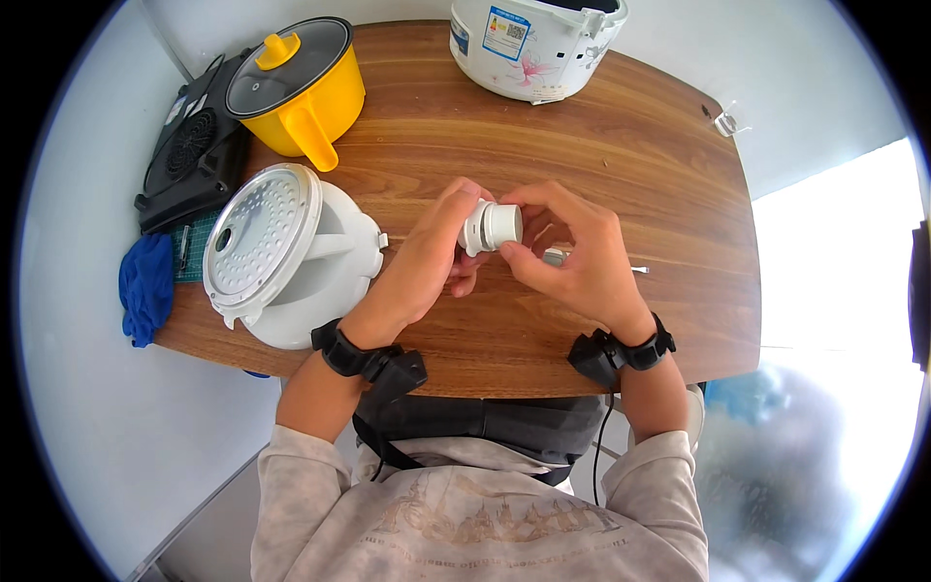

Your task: The person uses a screwdriver to remove a screw from a white plastic lid, then disassembles a small white cylindrical component into two pieces. The person reassembles the cylindrical component and places it back into the lid.

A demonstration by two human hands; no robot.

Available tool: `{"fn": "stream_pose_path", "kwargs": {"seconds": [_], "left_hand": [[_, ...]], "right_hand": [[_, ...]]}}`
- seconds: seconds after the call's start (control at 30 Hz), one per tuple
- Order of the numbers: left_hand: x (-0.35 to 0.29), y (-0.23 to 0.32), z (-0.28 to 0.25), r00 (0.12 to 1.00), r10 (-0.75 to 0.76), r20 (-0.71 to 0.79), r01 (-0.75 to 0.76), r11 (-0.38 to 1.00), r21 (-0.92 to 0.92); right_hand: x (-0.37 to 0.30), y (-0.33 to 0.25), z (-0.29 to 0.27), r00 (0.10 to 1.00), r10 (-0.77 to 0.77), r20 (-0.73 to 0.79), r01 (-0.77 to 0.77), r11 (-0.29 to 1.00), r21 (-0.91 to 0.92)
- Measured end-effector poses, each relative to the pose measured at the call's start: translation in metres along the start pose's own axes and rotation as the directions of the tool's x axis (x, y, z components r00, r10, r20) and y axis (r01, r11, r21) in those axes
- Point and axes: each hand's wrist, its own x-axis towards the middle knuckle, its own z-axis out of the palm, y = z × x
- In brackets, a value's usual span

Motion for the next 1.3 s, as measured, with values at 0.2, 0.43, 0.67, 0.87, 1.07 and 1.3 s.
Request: {"fn": "stream_pose_path", "kwargs": {"seconds": [0.2, 0.43, 0.67, 0.87, 1.07, 1.3], "left_hand": [[0.0, -0.001, 0.001, 1.0, -0.018, 0.015, 0.018, 1.0, -0.004], [0.001, -0.003, 0.002, 0.999, -0.029, 0.014, 0.029, 1.0, 0.009], [-0.002, -0.003, 0.002, 1.0, -0.006, 0.018, 0.006, 0.999, 0.04], [-0.002, -0.004, 0.003, 1.0, 0.013, 0.028, -0.014, 1.0, 0.025], [-0.003, -0.001, 0.001, 1.0, 0.016, 0.025, -0.018, 0.997, 0.081], [-0.004, -0.001, 0.002, 0.999, 0.013, 0.051, -0.018, 0.994, 0.107]], "right_hand": [[-0.002, 0.002, -0.002, 0.999, 0.045, 0.022, -0.046, 0.997, 0.069], [-0.006, 0.011, 0.0, 0.998, 0.068, 0.014, -0.069, 0.996, 0.063], [-0.007, 0.012, 0.003, 0.999, 0.044, -0.02, -0.042, 0.994, 0.099], [-0.009, 0.01, 0.003, 0.999, 0.031, -0.044, -0.026, 0.994, 0.108], [-0.01, 0.011, 0.006, 0.998, -0.005, -0.068, 0.009, 0.998, 0.057], [-0.011, 0.008, 0.005, 0.995, -0.072, -0.069, 0.071, 0.997, -0.015]]}}
